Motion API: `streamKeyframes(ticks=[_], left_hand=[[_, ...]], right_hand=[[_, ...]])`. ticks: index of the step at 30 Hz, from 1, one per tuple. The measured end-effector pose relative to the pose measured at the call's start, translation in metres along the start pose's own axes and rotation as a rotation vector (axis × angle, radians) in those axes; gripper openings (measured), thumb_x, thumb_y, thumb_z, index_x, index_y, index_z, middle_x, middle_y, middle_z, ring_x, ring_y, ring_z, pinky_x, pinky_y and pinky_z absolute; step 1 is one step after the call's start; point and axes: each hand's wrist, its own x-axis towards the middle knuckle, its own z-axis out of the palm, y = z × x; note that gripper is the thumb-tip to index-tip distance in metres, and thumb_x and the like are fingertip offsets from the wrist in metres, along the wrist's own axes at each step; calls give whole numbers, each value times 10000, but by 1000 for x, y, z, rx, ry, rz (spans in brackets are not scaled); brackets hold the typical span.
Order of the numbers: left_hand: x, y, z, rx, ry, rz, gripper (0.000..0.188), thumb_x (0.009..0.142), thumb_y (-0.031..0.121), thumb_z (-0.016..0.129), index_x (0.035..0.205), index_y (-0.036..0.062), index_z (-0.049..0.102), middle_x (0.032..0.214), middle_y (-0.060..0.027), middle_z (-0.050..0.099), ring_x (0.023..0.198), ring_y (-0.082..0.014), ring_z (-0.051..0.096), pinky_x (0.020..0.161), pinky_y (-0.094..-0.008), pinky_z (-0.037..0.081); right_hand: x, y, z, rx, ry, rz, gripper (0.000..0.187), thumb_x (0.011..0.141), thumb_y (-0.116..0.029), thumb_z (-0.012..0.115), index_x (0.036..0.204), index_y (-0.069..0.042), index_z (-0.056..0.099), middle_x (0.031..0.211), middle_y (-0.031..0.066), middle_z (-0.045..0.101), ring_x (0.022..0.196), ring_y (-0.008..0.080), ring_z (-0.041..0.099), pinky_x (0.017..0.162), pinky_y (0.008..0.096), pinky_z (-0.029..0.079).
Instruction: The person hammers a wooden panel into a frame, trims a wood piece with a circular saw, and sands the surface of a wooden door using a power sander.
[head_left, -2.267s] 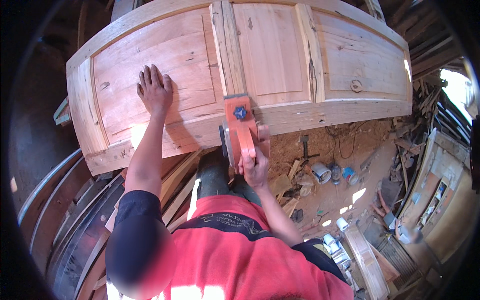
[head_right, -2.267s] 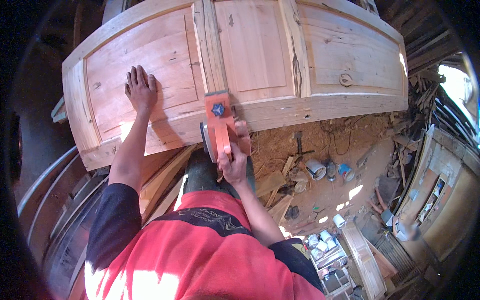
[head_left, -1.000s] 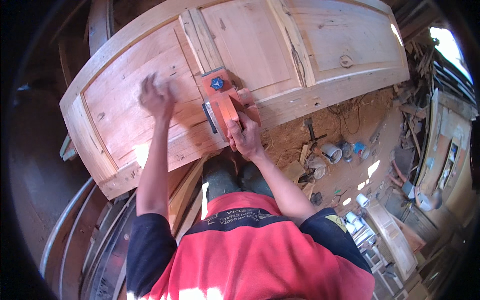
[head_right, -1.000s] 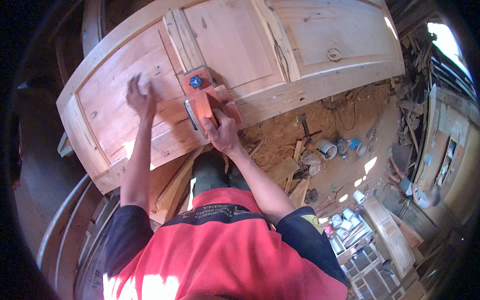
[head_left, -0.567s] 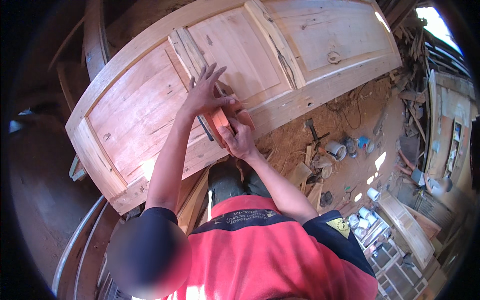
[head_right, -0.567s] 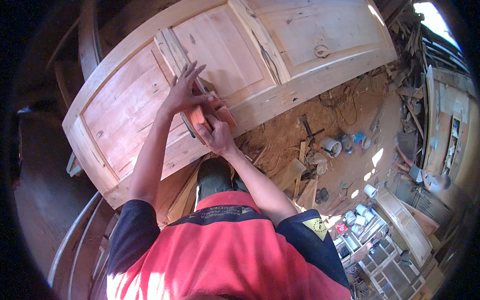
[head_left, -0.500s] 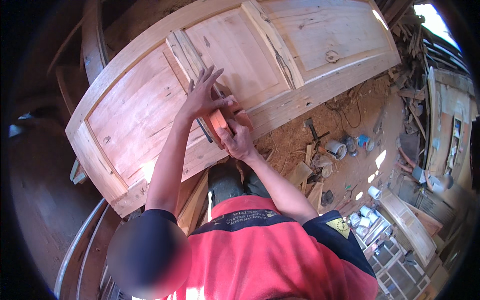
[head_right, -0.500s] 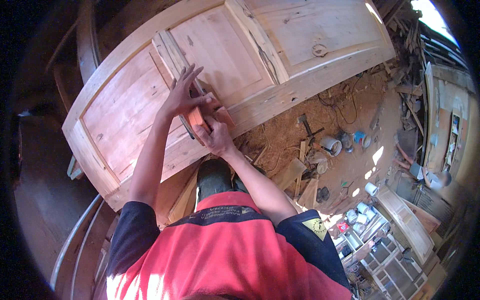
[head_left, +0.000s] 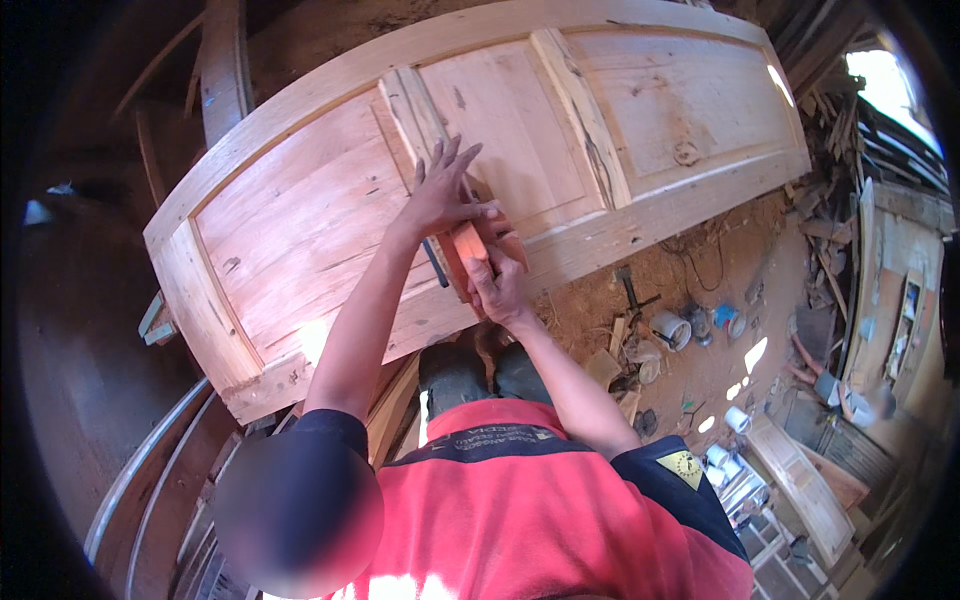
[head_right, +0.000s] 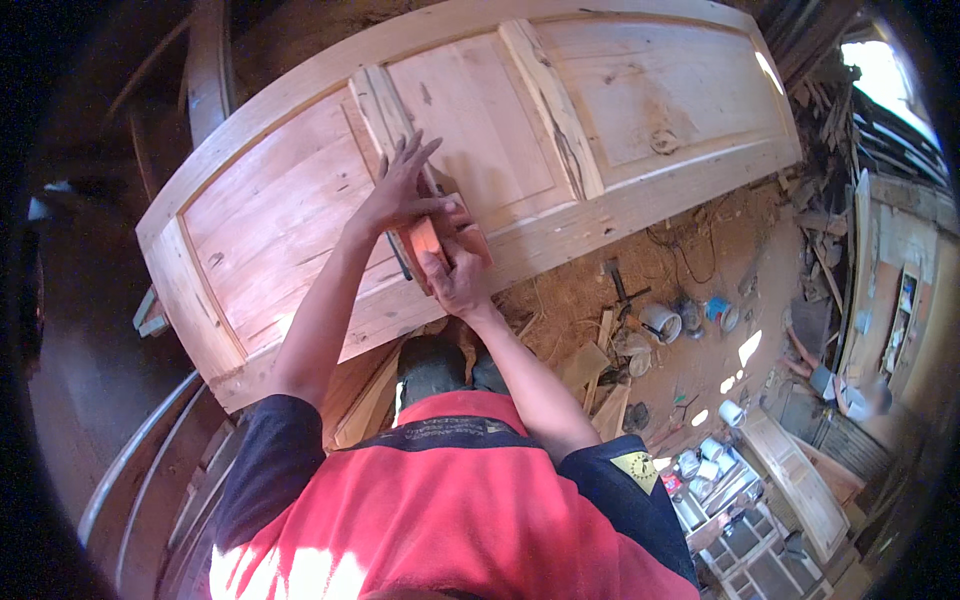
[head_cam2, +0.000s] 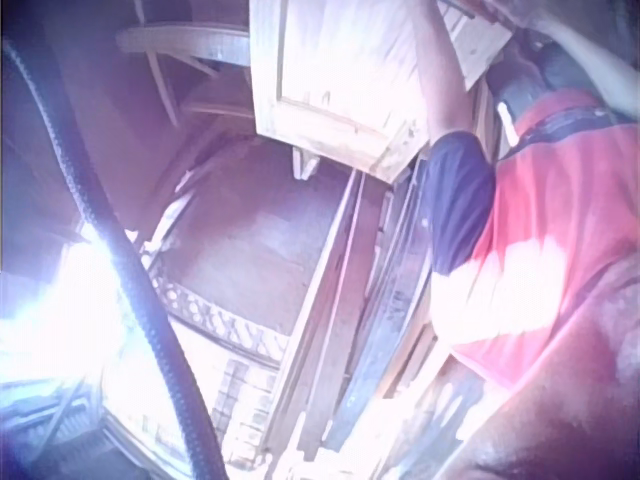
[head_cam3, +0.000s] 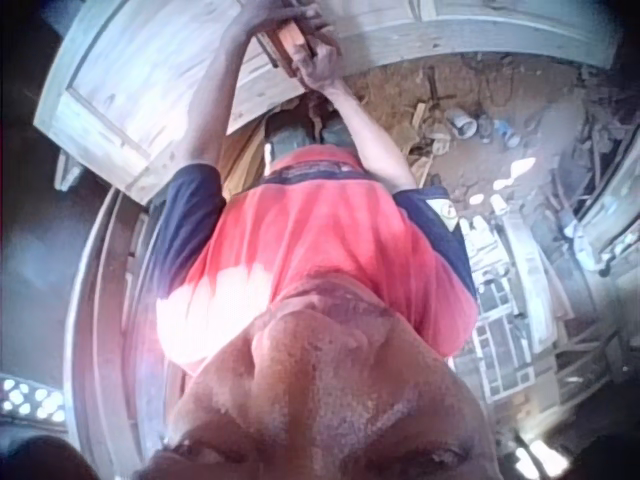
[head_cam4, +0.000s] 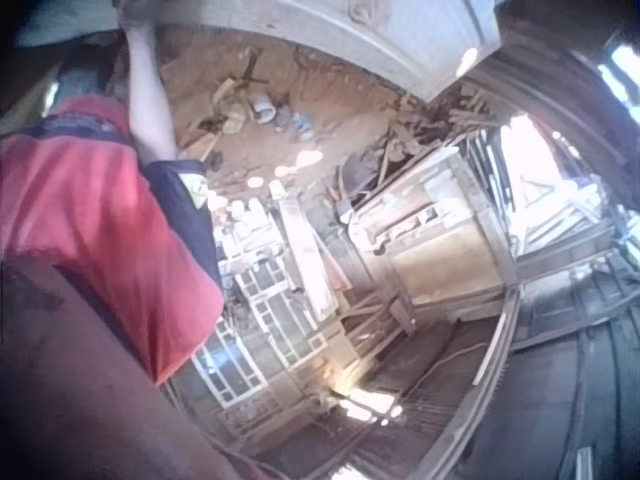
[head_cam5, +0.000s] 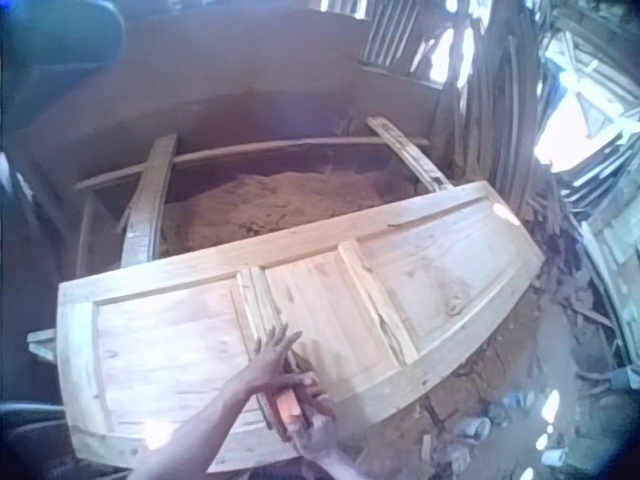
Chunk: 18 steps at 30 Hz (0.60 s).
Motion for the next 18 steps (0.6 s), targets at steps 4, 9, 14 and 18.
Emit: streamKeyframes(ticks=[4, 9, 14, 18], left_hand=[[-15, -25, -22, 21, 442, -84, 986, 795, 567, 806, 1579, 142, 386, 1647, -213, 329, 1567, -365, 218, 1242, -580, 172], [-117, -170, -34, 331, 742, -670, 604, 1034, 448, 519, 1518, 90, 469, 1629, -166, 383, 1546, -368, 267, 1225, -617, 174], [-173, -187, -36, 525, 704, -687, 645, 1051, 488, 448, 1582, 126, 401, 1677, -114, 312, 1572, -340, 209, 1251, -580, 126], [-174, -181, -38, 535, 690, -756, 648, 1047, 480, 442, 1589, 128, 392, 1681, -99, 310, 1574, -319, 213, 1256, -566, 122]], right_hand=[[34, -22, 14, 147, -17, -19, 453, 1018, -484, 614, 882, -52, 622, 567, 5, 586, 459, 89, 582, 424, 262, 452], [118, -57, 34, 122, -46, 9, 466, 1035, -510, 558, 1006, -51, 636, 587, -4, 551, 437, 70, 530, 396, 244, 416], [211, -82, 60, 218, -62, 15, 459, 1010, -496, 618, 1168, -69, 674, 559, -1, 565, 417, 83, 542, 374, 258, 426], [271, -99, 83, 237, -71, 8, 457, 993, -505, 639, 1124, -70, 681, 556, 1, 562, 417, 76, 535, 372, 254, 422]])
